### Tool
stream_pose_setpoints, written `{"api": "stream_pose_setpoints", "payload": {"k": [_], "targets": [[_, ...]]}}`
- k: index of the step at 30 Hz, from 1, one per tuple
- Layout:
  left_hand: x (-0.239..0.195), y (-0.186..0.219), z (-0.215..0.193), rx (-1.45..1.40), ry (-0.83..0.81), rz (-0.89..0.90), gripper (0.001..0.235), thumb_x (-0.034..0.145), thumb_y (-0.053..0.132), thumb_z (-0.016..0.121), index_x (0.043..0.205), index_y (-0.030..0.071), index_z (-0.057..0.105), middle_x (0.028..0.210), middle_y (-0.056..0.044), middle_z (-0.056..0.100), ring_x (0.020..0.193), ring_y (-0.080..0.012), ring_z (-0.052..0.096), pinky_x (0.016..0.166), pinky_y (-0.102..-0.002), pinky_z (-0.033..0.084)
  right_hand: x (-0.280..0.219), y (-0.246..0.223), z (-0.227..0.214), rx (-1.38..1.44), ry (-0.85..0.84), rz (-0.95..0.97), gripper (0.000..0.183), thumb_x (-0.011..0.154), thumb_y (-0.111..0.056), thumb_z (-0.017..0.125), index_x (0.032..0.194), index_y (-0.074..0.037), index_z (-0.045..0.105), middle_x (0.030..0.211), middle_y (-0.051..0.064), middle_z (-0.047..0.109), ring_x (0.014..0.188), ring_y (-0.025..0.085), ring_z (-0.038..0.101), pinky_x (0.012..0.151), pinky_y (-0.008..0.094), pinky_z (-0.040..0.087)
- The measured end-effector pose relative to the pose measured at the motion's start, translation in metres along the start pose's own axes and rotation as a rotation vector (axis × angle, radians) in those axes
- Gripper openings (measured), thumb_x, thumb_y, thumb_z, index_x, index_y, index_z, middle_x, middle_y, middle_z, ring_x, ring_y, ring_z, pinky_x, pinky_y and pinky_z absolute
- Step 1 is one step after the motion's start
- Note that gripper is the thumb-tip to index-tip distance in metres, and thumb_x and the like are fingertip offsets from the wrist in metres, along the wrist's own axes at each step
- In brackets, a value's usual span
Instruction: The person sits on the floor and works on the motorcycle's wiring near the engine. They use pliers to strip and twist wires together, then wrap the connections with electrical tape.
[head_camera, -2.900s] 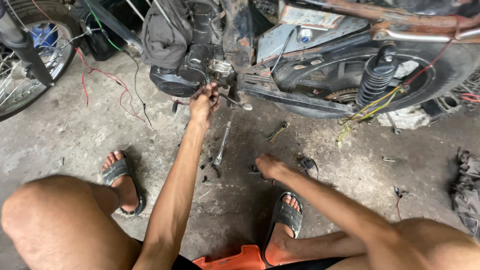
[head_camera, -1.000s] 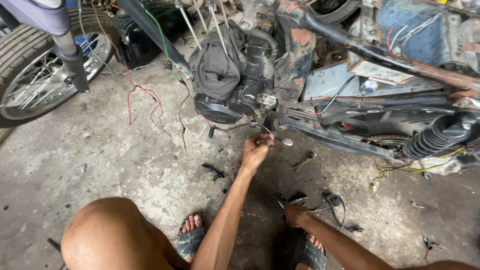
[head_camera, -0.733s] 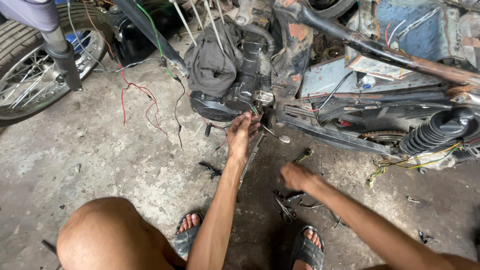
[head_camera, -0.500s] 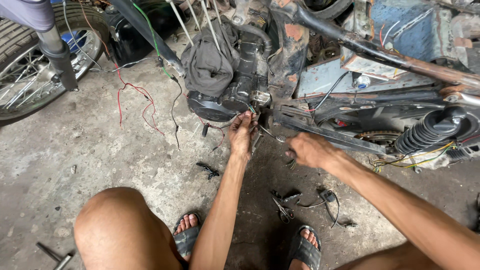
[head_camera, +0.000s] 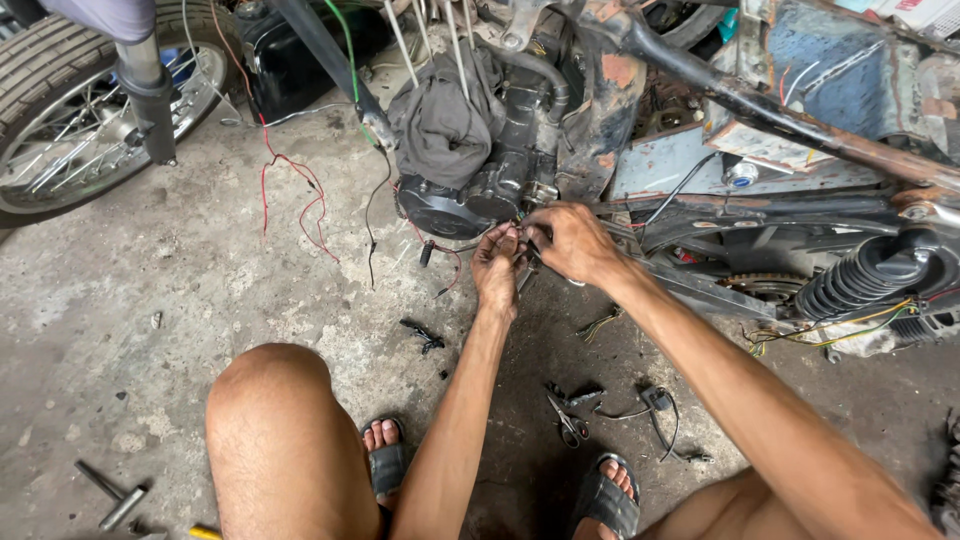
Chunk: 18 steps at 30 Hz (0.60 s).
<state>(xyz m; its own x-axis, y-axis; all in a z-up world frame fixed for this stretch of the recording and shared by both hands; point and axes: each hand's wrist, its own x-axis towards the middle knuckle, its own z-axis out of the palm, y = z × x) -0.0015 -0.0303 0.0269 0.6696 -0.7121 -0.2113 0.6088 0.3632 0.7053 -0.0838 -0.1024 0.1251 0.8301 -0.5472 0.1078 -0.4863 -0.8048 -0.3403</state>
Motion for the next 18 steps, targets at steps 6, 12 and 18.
{"api": "stream_pose_setpoints", "payload": {"k": [6,12,18], "targets": [[-0.011,0.013,0.003,0.11,0.03,0.159,0.014,0.086,0.01,0.068,0.1,0.006,0.068,0.079,-0.005,0.066,0.062,-0.0082,0.06,0.054,-0.017,0.05,0.01,0.015,0.033,0.267,0.094,0.312,0.024,0.086,-0.033,0.062,0.104,-0.021,0.071,0.101,0.007,0.07,0.098,0.031,0.065,0.081,0.042,0.054],[-0.009,0.014,0.002,0.214,0.014,0.256,0.018,0.081,0.002,0.068,0.097,0.009,0.072,0.078,-0.004,0.064,0.061,-0.0085,0.06,0.056,-0.019,0.051,0.015,0.026,0.054,0.42,0.189,0.387,0.023,0.079,-0.031,0.07,0.101,-0.025,0.073,0.094,0.007,0.071,0.084,0.028,0.068,0.066,0.042,0.057],[-0.001,0.011,0.002,0.227,0.021,0.222,0.014,0.086,0.009,0.063,0.096,0.007,0.072,0.078,-0.007,0.067,0.063,-0.0113,0.064,0.055,-0.022,0.052,0.009,0.007,0.043,0.328,0.256,0.264,0.019,0.081,-0.022,0.067,0.099,-0.021,0.073,0.089,0.007,0.071,0.089,0.028,0.068,0.077,0.042,0.055]]}}
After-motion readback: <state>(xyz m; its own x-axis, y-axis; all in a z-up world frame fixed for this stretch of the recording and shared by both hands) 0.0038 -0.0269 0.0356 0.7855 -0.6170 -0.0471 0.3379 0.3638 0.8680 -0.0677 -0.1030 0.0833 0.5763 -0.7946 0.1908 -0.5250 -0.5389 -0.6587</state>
